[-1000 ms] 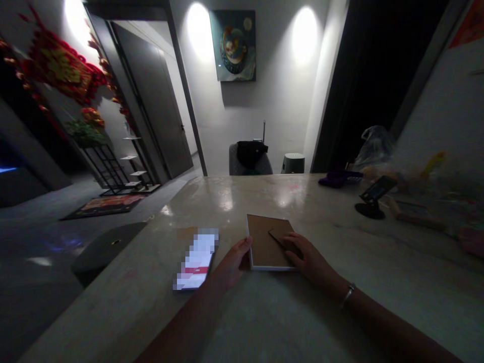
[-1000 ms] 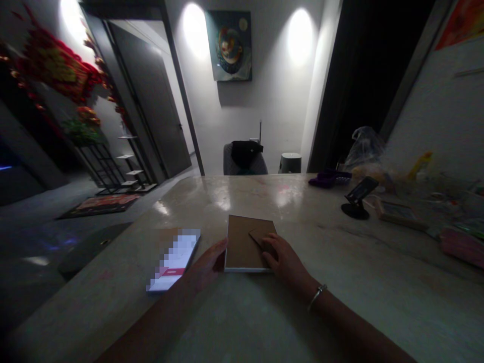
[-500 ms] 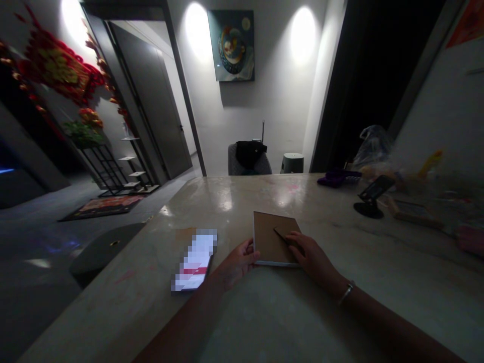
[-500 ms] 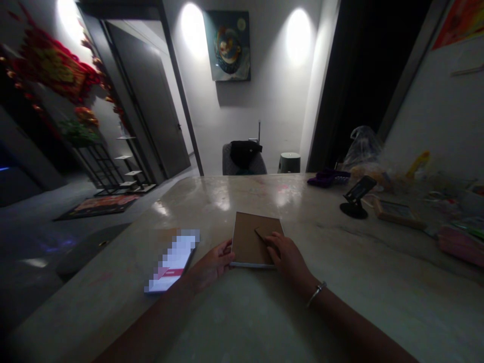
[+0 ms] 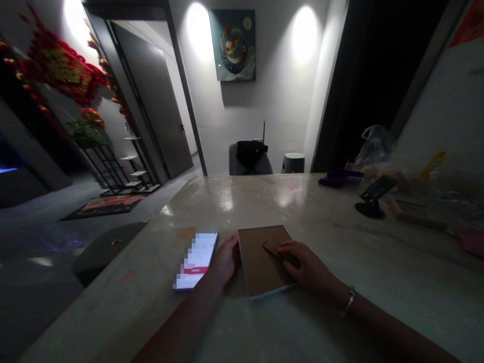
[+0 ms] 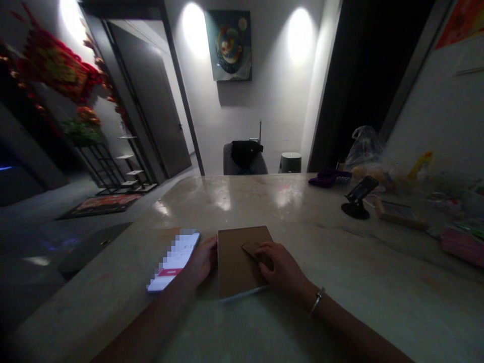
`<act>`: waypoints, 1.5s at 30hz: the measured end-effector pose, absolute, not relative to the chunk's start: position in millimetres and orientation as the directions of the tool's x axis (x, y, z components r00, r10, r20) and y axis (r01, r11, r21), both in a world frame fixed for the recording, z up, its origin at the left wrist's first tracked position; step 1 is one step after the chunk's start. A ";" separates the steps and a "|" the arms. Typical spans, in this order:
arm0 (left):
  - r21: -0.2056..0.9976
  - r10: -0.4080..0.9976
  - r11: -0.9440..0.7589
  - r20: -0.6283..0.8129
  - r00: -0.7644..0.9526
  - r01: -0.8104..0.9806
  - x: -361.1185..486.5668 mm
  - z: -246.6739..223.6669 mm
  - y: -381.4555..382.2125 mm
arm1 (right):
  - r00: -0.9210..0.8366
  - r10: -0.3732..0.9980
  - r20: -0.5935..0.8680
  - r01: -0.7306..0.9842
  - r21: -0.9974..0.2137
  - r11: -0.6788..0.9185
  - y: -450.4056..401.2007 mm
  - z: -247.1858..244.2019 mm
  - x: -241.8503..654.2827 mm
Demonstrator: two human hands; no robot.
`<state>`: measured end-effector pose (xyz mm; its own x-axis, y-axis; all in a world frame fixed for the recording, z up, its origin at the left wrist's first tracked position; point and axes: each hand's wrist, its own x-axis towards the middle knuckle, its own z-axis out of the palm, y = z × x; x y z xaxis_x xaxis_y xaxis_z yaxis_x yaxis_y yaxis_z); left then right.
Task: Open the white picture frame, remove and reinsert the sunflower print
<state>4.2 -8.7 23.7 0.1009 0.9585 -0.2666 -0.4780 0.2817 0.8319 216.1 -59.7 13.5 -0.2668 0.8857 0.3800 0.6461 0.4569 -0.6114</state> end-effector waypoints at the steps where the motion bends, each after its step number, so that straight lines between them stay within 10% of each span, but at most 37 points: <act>1: 0.833 0.960 0.270 -0.269 0.071 -0.483 3.2 22.9 -6.0 | -0.282 0.882 0.377 0.639 -0.612 0.466 -60.7 14.4 215.4; 23: 0.782 0.956 0.263 -0.289 0.047 -0.565 1.9 18.6 -0.4 | -0.255 0.913 0.320 0.514 -0.754 0.408 -59.8 18.6 215.4; 45: 0.946 0.973 0.170 -0.116 0.199 -0.277 -8.4 37.8 -18.8 | -0.214 0.938 0.272 0.548 -0.762 0.346 -56.1 27.8 223.1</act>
